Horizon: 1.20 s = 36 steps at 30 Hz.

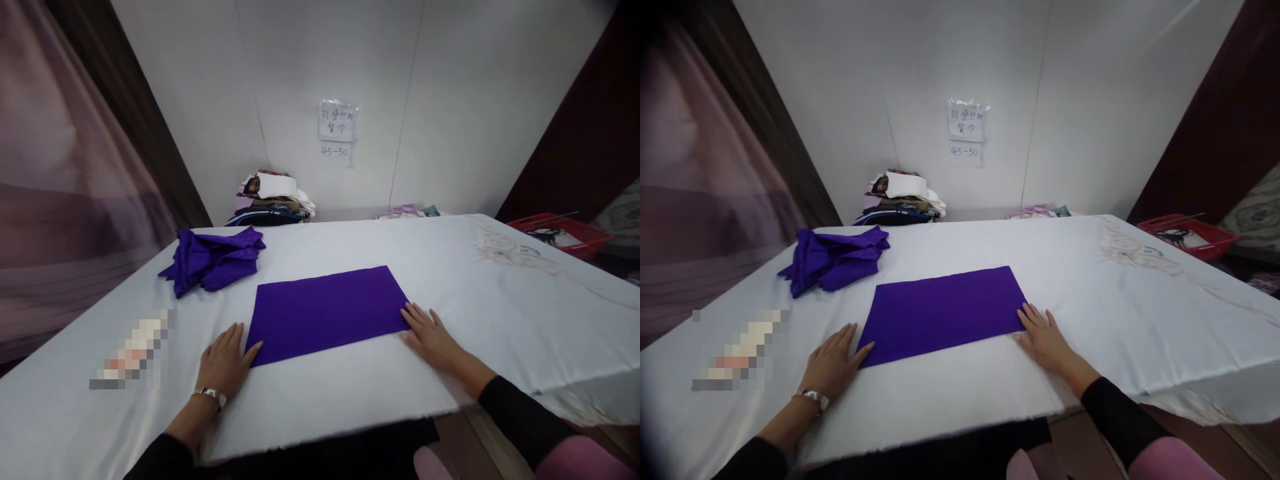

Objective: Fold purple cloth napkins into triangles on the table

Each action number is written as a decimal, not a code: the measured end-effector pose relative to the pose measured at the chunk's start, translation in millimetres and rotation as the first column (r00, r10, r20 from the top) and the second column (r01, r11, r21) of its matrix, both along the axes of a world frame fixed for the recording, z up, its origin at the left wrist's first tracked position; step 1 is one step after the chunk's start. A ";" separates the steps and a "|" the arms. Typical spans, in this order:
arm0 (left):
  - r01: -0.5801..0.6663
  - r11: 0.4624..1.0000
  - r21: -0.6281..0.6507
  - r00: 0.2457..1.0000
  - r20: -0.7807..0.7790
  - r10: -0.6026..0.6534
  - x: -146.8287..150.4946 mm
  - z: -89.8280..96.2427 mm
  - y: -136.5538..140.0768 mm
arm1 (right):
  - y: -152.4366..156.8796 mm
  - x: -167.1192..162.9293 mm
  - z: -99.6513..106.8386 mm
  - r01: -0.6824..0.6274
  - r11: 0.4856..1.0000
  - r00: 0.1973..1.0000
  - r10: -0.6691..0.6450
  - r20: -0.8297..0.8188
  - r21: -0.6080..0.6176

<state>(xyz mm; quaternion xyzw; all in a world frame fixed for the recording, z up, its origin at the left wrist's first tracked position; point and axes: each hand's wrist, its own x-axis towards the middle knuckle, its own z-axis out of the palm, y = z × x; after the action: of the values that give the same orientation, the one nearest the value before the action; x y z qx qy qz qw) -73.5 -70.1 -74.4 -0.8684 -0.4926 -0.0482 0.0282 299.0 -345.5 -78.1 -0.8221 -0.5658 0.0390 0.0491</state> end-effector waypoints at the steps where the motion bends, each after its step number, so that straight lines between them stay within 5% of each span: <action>1: -0.004 1.000 0.005 1.000 0.015 0.004 2.1 4.3 -0.4 | 3.1 -2.6 1.8 -0.011 1.000 1.000 0.011 0.003 0.011; 8: -0.071 0.994 -0.082 0.995 0.069 0.077 30.2 20.4 -1.8 | 61.5 -62.8 14.9 -0.317 0.946 0.940 0.323 -0.106 0.070; 14: -0.127 0.988 -0.083 0.985 0.103 0.135 23.6 19.1 -6.0 | 76.6 -82.7 7.5 -0.376 0.927 0.903 0.370 -0.220 0.017; 18: 0.031 0.999 -0.006 0.988 0.153 -0.030 38.8 20.7 -5.6 | 78.6 -81.5 11.1 -0.370 0.929 0.895 0.360 -0.263 0.013; 24: 0.314 0.949 -0.022 0.945 0.101 -0.311 112.7 18.4 11.7 | 129.0 -82.6 33.4 -0.394 0.912 0.889 0.409 -0.208 0.111; 31: 0.280 0.946 -0.160 0.959 0.003 -0.283 154.6 2.8 39.3 | 206.8 -71.4 16.2 -0.338 0.939 0.921 0.343 -0.183 0.063; 36: 0.264 0.948 -0.179 0.964 0.024 -0.264 150.7 -9.7 49.7 | 212.4 -13.0 -0.7 -0.239 0.971 0.958 0.237 -0.162 0.010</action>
<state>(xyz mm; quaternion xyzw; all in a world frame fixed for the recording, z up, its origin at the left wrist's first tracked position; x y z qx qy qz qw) 77.2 -20.3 -84.1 -0.9256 -0.3742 -0.0067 -0.0573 286.0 -133.1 -78.8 -0.7423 -0.6546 0.1142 0.0859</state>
